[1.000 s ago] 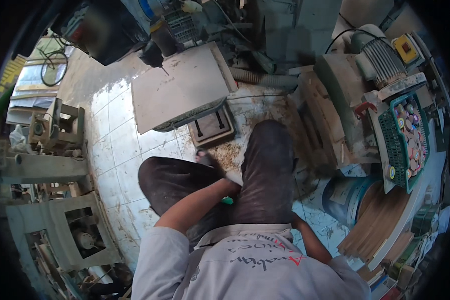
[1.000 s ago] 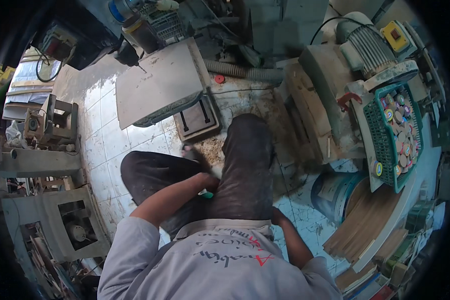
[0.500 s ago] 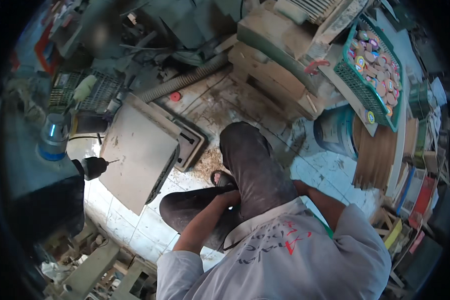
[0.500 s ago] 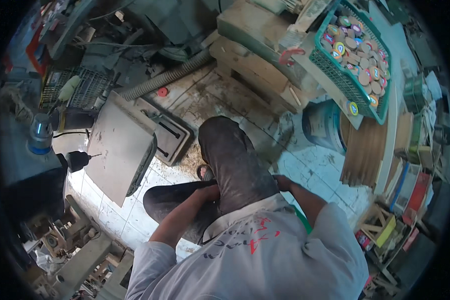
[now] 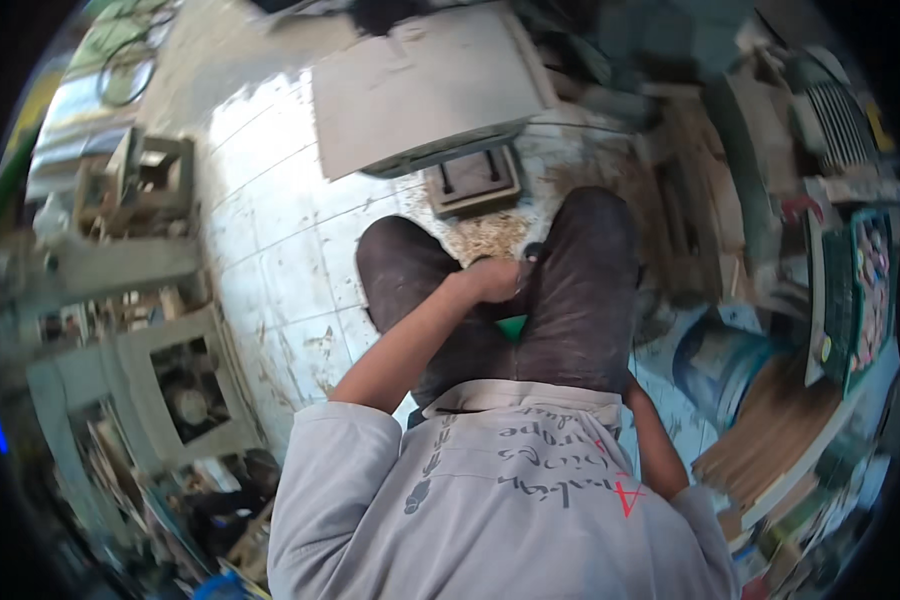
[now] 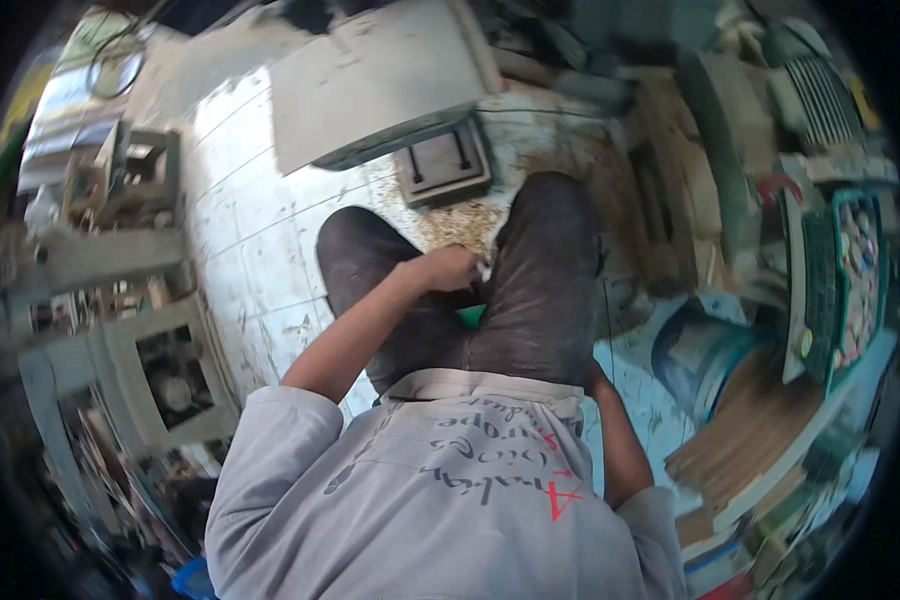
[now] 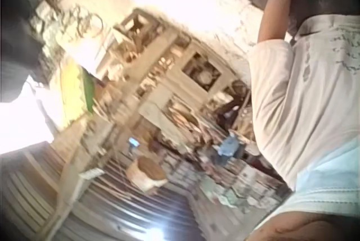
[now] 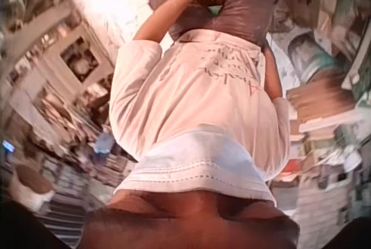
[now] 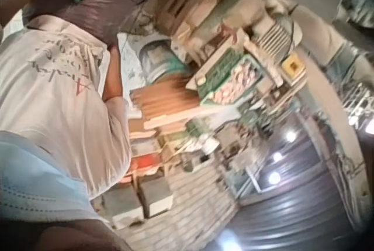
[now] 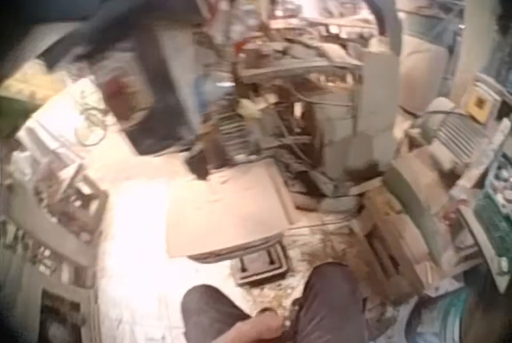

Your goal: The person sits on the floor in a workshop and uses a bench drill press to drill holes into rectangular wooden planks. They handle the planks one at a time, positioning them under the drill bit, operating the machine, and inspecting the drilled holes before moving to the next piece.

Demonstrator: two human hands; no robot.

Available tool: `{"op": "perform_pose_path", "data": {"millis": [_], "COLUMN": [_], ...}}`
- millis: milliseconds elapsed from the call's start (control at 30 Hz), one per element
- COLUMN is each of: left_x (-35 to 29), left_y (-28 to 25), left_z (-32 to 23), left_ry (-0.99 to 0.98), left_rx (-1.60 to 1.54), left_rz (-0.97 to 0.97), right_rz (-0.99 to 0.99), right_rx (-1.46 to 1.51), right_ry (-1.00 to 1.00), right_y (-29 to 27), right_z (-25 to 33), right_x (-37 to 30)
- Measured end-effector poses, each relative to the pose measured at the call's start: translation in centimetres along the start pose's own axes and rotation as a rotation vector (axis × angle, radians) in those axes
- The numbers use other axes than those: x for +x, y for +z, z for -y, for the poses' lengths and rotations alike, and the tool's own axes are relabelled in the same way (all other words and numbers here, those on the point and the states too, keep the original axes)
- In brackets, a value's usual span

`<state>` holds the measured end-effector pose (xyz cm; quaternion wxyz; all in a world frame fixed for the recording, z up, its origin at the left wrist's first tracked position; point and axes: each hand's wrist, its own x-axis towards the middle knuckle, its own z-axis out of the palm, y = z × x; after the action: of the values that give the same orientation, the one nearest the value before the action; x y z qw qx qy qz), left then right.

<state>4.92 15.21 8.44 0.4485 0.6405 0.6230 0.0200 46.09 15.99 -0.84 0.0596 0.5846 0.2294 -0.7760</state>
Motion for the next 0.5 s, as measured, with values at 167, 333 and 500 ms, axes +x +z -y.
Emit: {"op": "perform_pose_path", "data": {"millis": [167,333,500], "left_x": [-13.0,-23.1,-26.8], "left_y": [-5.6,-1.4,0.6], "left_z": [-0.7,1.5,-0.5], "left_ry": [0.004,-0.137,-0.314], "left_rx": [-0.826,-0.870,-0.959], "left_rz": [-0.902,-1.347,-1.487], "right_rz": [-0.012,0.237,-0.042], "right_rx": [-0.015,-0.902,-1.570], "right_ry": [-0.060,-0.363,-0.264], "right_y": [-1.8,-5.5,-5.5], "right_z": [-0.1,1.0,3.7], "right_x": [0.3,2.0,4.1]}}
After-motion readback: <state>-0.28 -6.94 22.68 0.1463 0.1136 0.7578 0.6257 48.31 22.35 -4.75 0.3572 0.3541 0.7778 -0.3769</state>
